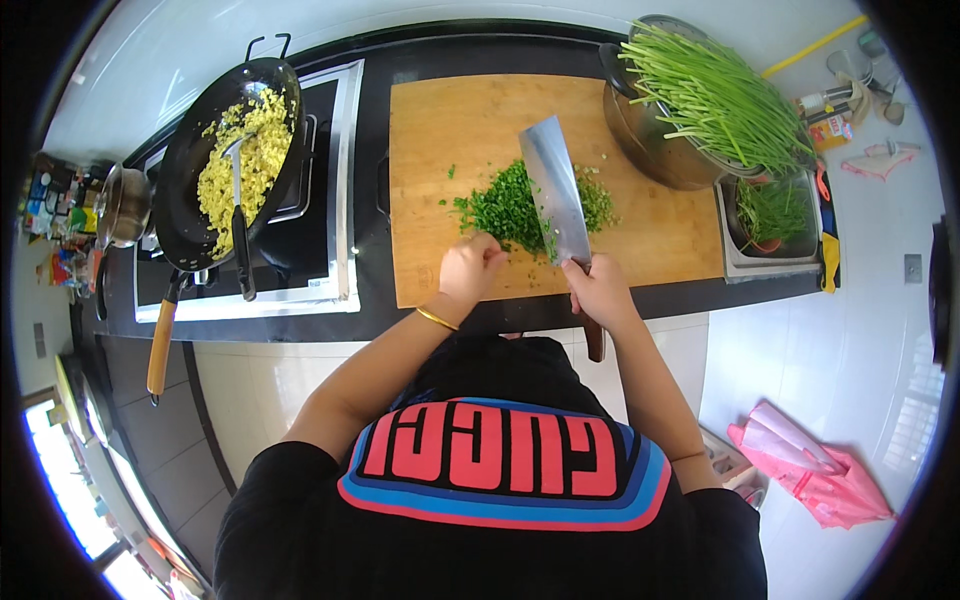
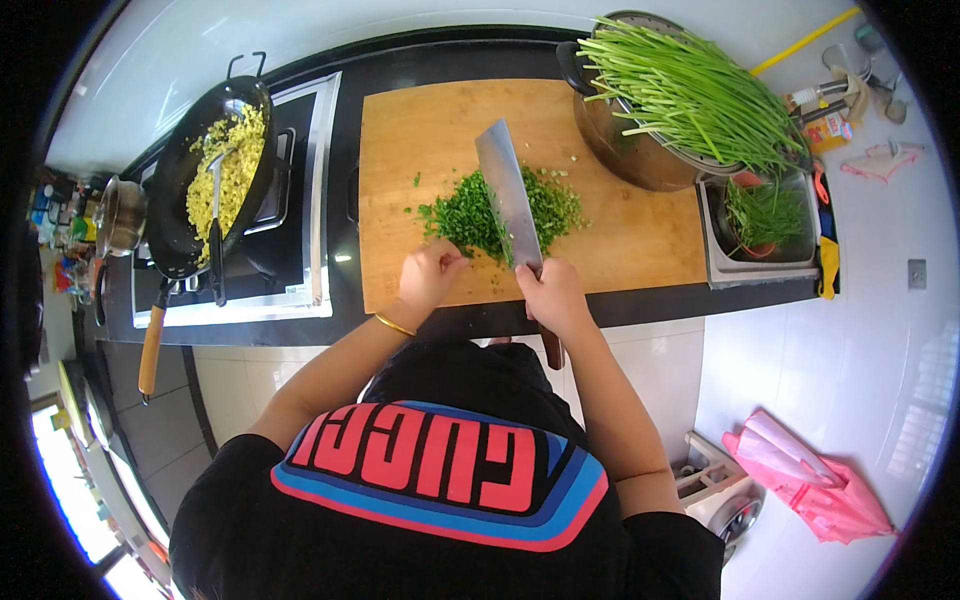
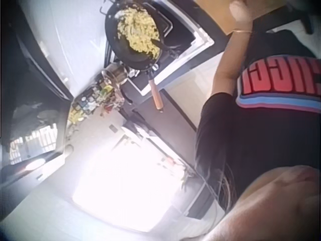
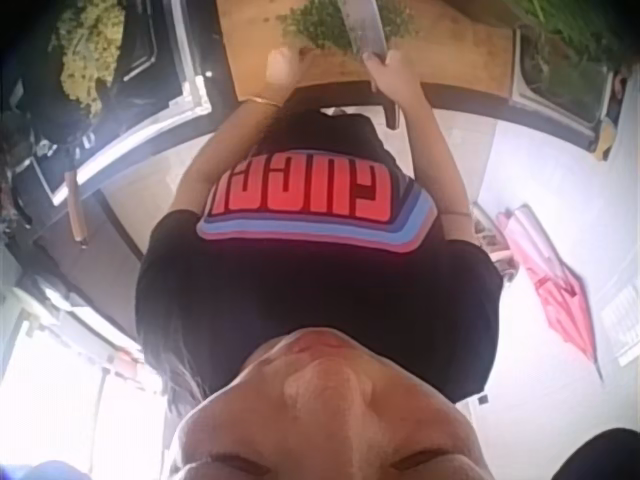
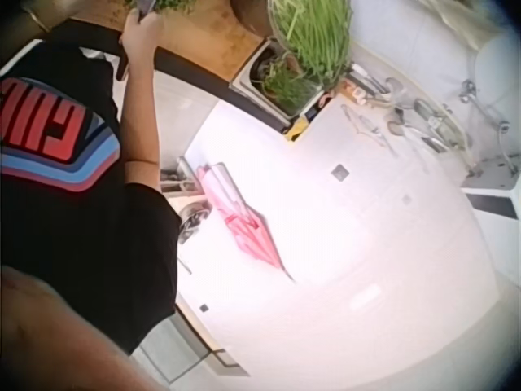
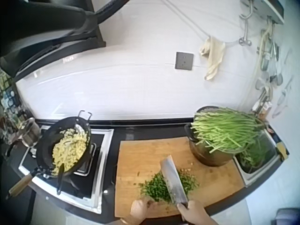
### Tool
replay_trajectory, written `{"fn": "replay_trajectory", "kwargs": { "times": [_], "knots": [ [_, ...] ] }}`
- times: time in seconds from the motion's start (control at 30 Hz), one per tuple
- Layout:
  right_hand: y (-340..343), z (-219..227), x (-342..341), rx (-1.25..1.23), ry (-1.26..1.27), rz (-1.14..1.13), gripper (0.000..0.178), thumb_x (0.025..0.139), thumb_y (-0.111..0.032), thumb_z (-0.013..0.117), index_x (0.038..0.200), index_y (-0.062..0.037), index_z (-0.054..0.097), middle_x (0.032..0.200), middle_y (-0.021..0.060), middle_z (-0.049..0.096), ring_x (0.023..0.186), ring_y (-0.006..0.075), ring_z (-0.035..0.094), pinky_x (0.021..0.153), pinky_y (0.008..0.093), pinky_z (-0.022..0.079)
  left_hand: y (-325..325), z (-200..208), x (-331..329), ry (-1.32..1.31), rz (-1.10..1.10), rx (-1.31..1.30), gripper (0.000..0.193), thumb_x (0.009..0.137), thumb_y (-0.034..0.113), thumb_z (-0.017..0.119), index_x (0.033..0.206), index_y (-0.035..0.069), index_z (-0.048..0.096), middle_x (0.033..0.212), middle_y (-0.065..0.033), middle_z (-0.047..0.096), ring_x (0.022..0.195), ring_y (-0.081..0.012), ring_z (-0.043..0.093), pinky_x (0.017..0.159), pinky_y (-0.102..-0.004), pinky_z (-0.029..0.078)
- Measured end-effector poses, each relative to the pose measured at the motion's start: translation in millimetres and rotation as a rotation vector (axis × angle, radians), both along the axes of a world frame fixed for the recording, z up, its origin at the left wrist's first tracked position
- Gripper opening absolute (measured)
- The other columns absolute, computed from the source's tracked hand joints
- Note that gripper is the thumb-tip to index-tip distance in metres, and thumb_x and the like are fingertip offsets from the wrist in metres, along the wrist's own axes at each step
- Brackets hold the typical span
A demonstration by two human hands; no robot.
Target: The person chops a large bunch of green onions on a wooden cutting board using a cleaver. The person holds the green onions with the left hand and uses the right hand to slice them into small pieces. A wok with scrambled eggs is visible on the stove to the left.
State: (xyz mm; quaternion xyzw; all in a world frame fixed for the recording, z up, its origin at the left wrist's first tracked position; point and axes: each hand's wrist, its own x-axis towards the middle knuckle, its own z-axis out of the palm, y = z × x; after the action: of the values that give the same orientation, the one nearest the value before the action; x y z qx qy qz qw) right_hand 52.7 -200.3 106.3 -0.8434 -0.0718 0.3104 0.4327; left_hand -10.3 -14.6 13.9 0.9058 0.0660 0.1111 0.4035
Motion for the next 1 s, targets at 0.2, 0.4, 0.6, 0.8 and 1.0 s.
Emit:
{"fn": "replay_trajectory", "kwargs": {
  "times": [0.2, 0.4, 0.6, 0.8, 1.0],
  "knots": [
    [-6, 2, 1, 0.009, 0.027, -0.049, 0.031, 0.085, -0.020, 0.049, 0.062, 0.0002, 0.050, 0.045, 0.0051, 0.049, 0.037, 0.0133, 0.049, 0.039, 0.0277, 0.038, 12, 10, -21, -0.283, -0.458, 0.183, 0.005, 0.069, 0.011, 0.059, 0.071, 0.008, 0.056, 0.078, -0.0077, 0.052, 0.072, -0.0266, 0.053, 0.062, -0.0347, 0.045],
    [-12, -5, 4, -0.004, 0.013, -0.046, 0.035, 0.083, -0.023, 0.051, 0.061, 0.0041, 0.054, 0.044, 0.0087, 0.052, 0.038, 0.0170, 0.053, 0.042, 0.0306, 0.042, 1, -3, -45, -0.161, -0.736, 0.322, 0.011, 0.068, 0.020, 0.063, 0.077, 0.013, 0.061, 0.084, -0.0022, 0.049, 0.084, -0.0204, 0.049, 0.076, -0.0333, 0.036],
    [-14, 3, 4, -0.012, 0.006, -0.037, 0.034, 0.084, -0.022, 0.050, 0.063, 0.0036, 0.055, 0.043, 0.0084, 0.052, 0.038, 0.0169, 0.053, 0.042, 0.0305, 0.041, -9, -1, -37, -0.117, -0.561, 0.335, 0.012, 0.070, 0.023, 0.063, 0.080, 0.017, 0.062, 0.091, -0.0014, 0.049, 0.090, -0.0209, 0.046, 0.081, -0.0379, 0.032],
    [-20, 5, 5, -0.005, 0.016, -0.031, 0.033, 0.084, -0.022, 0.050, 0.065, 0.0047, 0.055, 0.044, 0.0085, 0.051, 0.038, 0.0169, 0.052, 0.041, 0.0304, 0.041, -14, -3, -35, -0.134, -0.654, 0.481, 0.014, 0.072, 0.024, 0.058, 0.083, 0.015, 0.061, 0.096, -0.0011, 0.048, 0.092, -0.0204, 0.044, 0.085, -0.0384, 0.031],
    [-16, 1, 1, -0.124, -0.109, 0.129, 0.033, 0.082, -0.021, 0.050, 0.066, 0.0061, 0.055, 0.051, 0.0168, 0.053, 0.047, 0.0279, 0.056, 0.049, 0.0372, 0.044, -13, -2, -33, -0.131, -0.522, 0.479, 0.015, 0.075, 0.023, 0.057, 0.083, 0.010, 0.058, 0.092, -0.0054, 0.052, 0.085, -0.0261, 0.049, 0.079, -0.0369, 0.039]
  ]
}}
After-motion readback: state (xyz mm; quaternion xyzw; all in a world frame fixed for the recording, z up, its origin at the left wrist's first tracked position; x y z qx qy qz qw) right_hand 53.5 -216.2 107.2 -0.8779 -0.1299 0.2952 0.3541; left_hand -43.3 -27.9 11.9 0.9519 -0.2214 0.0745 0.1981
